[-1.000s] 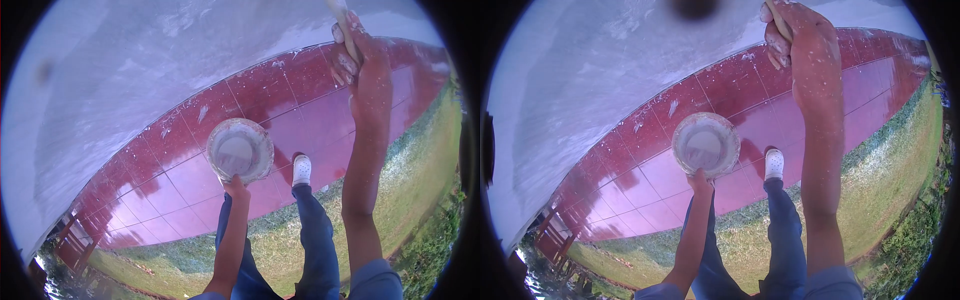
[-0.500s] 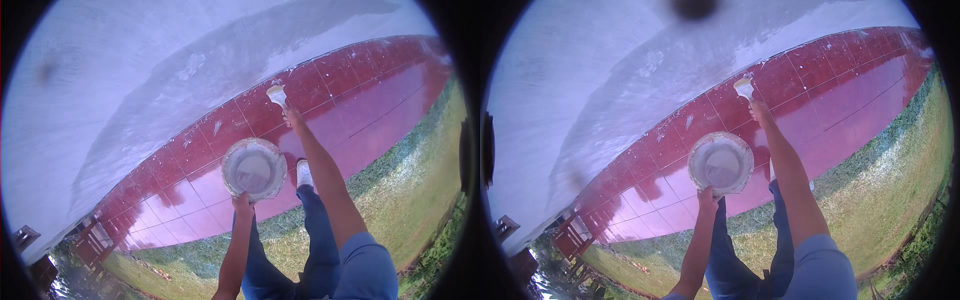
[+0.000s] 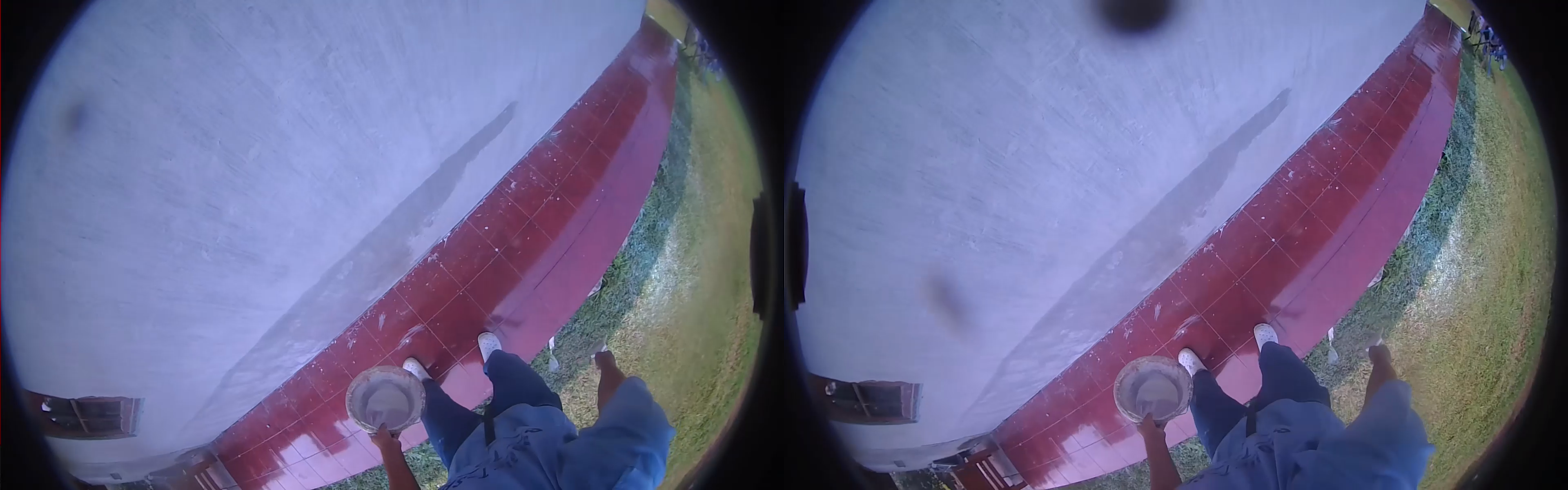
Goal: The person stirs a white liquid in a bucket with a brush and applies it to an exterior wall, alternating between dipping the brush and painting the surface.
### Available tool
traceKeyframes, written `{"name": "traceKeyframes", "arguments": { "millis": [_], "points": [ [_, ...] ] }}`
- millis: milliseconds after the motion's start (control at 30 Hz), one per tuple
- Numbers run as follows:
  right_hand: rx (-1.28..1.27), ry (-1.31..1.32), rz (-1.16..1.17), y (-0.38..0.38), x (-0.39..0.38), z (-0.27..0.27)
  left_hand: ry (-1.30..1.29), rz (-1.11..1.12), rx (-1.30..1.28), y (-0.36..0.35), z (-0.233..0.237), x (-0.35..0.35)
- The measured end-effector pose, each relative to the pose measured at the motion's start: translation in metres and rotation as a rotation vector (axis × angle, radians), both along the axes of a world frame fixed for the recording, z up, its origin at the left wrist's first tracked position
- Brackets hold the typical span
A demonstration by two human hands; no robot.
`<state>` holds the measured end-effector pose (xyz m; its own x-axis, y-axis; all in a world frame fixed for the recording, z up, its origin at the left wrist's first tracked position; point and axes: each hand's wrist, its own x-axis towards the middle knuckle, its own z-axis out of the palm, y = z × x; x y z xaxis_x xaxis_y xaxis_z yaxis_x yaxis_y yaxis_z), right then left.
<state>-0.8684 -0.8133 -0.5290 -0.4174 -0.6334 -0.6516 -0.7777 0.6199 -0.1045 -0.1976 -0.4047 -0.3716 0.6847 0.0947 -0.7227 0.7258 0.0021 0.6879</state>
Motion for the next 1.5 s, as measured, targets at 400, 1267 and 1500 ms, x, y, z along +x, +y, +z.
{"name": "traceKeyframes", "arguments": {
  "millis": [400, 1267, 1500],
  "points": [
    [-0.087, -0.802, -0.125, -0.05, 0.174, 0.145, -0.389, -0.237, 0.077, -0.058, 0.098, -0.009],
    [-0.3, -0.94, 0.456, 0.012, 0.421, 0.442, -0.388, -1.027, 0.195, -0.298, 0.219, -0.017],
    [-0.288, -0.858, 0.523, -0.013, 0.44, 0.45, -0.306, -0.876, 0.091, -0.303, 0.21, -0.032]
  ]
}}
